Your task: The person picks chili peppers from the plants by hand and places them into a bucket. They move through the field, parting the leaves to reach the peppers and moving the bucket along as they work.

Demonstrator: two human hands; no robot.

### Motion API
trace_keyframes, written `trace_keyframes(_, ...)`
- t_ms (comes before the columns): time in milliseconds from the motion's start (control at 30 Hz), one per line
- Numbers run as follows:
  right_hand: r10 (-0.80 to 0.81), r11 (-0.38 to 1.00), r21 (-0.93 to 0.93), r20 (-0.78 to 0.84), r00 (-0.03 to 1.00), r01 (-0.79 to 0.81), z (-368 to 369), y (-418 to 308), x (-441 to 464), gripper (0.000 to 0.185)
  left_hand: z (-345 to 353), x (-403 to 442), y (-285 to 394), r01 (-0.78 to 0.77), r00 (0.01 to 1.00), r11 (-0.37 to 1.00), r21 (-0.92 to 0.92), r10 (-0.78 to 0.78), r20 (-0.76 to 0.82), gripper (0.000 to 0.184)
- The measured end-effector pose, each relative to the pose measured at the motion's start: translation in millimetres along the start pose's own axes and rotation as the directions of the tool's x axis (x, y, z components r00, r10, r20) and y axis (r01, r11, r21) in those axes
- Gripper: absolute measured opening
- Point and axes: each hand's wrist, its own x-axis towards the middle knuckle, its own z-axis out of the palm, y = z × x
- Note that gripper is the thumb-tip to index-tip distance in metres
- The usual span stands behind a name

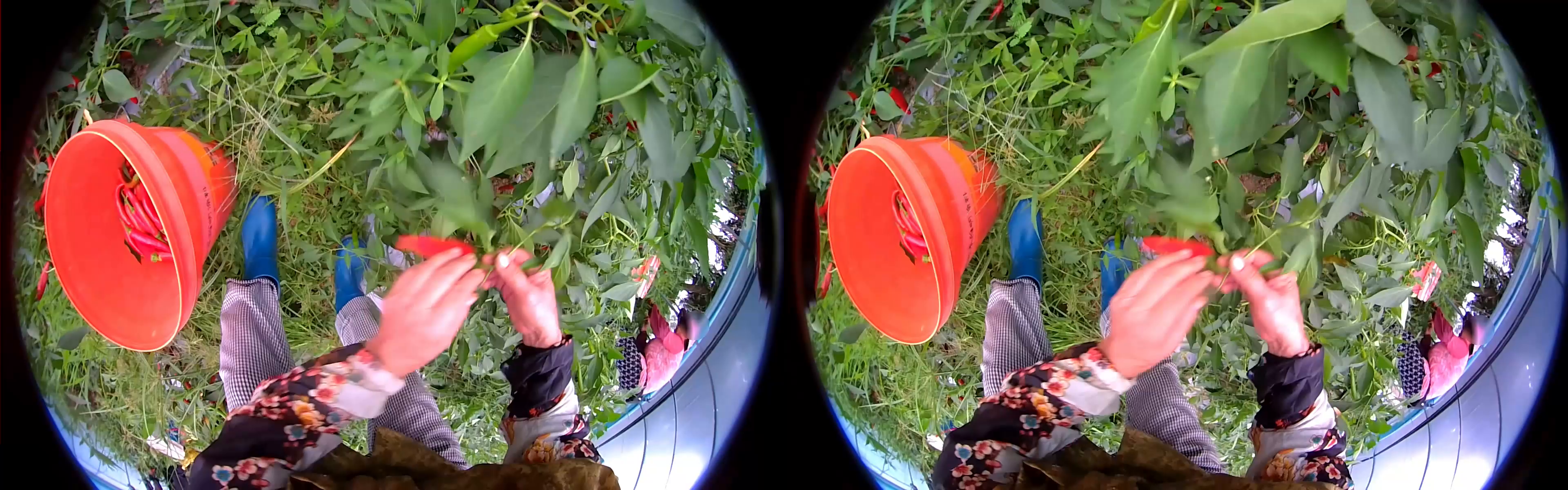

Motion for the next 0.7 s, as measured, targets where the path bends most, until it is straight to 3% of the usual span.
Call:
trace_keyframes(67,-0.022,1.000,-0.004,0.040,0.999,0.023,-3.4,4.2,-7.9,0.016,16.4,20.3,3.3,-0.028,0.994,0.996,0.088,0.018,0.109,0.034)
trace_keyframes(167,0.007,1.000,0.009,-0.010,1.000,-0.007,2.3,0.2,-18.9,0.016,15.4,17.8,0.5,0.272,0.924,0.960,-0.071,-0.240,0.297,0.035)
trace_keyframes(200,0.024,1.000,0.016,-0.023,0.999,-0.023,5.3,-0.5,-22.0,0.017,8.3,15.3,-0.3,0.407,0.818,0.912,-0.051,-0.339,0.464,0.033)
trace_keyframes(233,0.026,1.000,0.000,0.031,0.999,-0.026,4.7,7.6,-22.9,0.014,5.1,10.2,-4.2,0.393,0.819,0.919,-0.043,-0.328,0.472,0.031)
trace_keyframes(300,-0.163,0.957,-0.228,0.098,0.982,0.182,13.3,24.7,-22.0,0.012,1.2,-8.4,-6.8,0.360,0.820,0.933,-0.028,-0.301,0.487,0.027)
trace_keyframes(333,-0.334,0.833,-0.407,0.173,0.927,0.376,21.5,25.6,-21.1,0.014,1.5,-15.6,-4.2,0.347,0.870,0.936,-0.056,-0.299,0.391,0.021)
trace_keyframes(367,-0.345,0.753,-0.504,0.246,0.906,0.423,26.9,24.5,-20.2,0.014,-0.1,-24.3,-2.6,0.426,0.844,0.903,-0.065,-0.370,0.387,0.018)
trace_keyframes(433,-0.523,0.547,-0.501,0.420,0.742,0.670,32.9,33.1,-12.4,0.015,-5.7,-39.4,-3.1,0.573,0.774,0.815,-0.087,-0.503,0.385,0.014)
trace_keyframes(467,-0.402,0.678,-0.516,0.336,0.852,0.523,37.5,35.8,-14.6,0.013,-7.8,-42.1,-4.4,0.783,0.621,0.503,-0.365,-0.610,0.492,0.013)
trace_keyframes(500,-0.220,0.910,-0.316,0.185,0.958,0.270,44.8,36.2,-14.0,0.013,-10.1,-43.0,-5.3,0.789,0.614,0.501,-0.355,-0.626,0.482,0.014)
trace_keyframes(533,0.020,0.999,-0.050,0.090,0.996,-0.016,54.2,36.2,-13.8,0.013,-16.6,-37.6,-1.6,0.798,0.603,0.495,-0.344,-0.644,0.472,0.015)
trace_keyframes(567,0.276,0.929,0.236,0.068,0.959,-0.284,66.2,37.8,-13.2,0.013,-20.6,-34.3,-0.4,0.805,0.593,0.490,-0.334,-0.662,0.459,0.016)
trace_keyframes(600,0.276,0.865,0.429,0.026,0.961,-0.260,81.7,51.4,-8.0,0.012,-19.2,-35.1,-4.7,0.711,0.701,0.654,-0.258,-0.628,0.339,0.012)
trace_keyframes(633,0.333,0.851,0.421,0.033,0.942,-0.315,89.2,54.6,-3.8,0.008,-24.0,-34.1,-0.1,0.661,0.731,0.732,-0.166,-0.578,0.363,0.012)
trace_keyframes(700,0.418,0.821,0.478,-0.128,0.899,-0.313,72.8,97.0,36.4,0.010,-48.7,-32.2,25.2,0.520,0.765,0.854,0.018,-0.474,0.435,0.012)
